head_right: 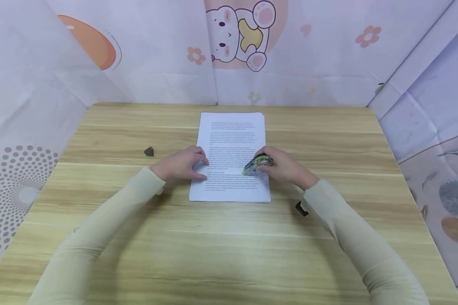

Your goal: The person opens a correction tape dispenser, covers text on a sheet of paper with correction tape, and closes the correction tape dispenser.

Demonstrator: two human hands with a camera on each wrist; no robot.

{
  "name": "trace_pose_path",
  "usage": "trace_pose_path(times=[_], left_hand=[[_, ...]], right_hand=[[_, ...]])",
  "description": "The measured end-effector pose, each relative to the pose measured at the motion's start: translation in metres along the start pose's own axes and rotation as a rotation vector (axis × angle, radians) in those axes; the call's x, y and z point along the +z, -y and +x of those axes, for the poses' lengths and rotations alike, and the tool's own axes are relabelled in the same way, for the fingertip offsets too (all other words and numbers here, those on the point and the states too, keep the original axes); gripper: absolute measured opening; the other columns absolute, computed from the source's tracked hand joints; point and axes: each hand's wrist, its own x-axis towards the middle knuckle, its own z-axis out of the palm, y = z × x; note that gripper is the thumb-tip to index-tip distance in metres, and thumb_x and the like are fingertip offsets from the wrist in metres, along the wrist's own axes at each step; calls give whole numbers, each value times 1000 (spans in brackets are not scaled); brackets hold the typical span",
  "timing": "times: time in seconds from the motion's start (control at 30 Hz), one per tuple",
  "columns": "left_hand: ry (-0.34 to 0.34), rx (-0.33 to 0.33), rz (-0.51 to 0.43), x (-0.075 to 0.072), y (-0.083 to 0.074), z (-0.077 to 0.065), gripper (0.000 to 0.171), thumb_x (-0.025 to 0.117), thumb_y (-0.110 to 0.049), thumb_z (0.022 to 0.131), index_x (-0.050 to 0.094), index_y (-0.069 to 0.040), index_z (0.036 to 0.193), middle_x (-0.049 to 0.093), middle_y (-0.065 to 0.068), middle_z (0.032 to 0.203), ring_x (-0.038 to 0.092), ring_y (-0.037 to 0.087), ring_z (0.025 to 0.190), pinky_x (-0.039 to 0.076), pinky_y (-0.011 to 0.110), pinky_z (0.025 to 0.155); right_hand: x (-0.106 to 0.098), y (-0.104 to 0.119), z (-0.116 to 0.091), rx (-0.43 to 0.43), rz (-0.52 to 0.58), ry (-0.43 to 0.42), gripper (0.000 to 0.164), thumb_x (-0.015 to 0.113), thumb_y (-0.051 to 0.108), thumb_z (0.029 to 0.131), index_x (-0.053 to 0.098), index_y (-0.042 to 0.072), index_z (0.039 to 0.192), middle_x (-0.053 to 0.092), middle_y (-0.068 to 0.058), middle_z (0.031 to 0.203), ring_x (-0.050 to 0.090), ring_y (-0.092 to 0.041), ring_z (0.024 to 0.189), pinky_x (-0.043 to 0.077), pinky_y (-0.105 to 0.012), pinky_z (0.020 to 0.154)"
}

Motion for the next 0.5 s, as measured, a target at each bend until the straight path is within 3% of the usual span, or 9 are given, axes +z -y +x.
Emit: trace_pose_path(times=[0.27, 0.5], left_hand=[[-6, 3, -4, -1, 0, 0, 42, 74, -35, 76, 68, -6, 106, 58, 5, 107, 50, 20, 100, 42, 32, 92], [-69, 5, -69, -3, 5, 1, 38, 70, -33, 81, 68, -5, 105, 60, 6, 105, 52, 19, 94, 43, 32, 87]], right_hand=[[-2, -5, -3, 36, 45, -24, 26, 65, 17, 88, 56, 11, 112, 61, -10, 111, 54, -23, 95, 42, -36, 82], [-5, -6, -4, 64, 107, -75, 32, 65, 20, 87, 55, 12, 116, 62, -10, 108, 56, -22, 93, 44, -33, 80]])
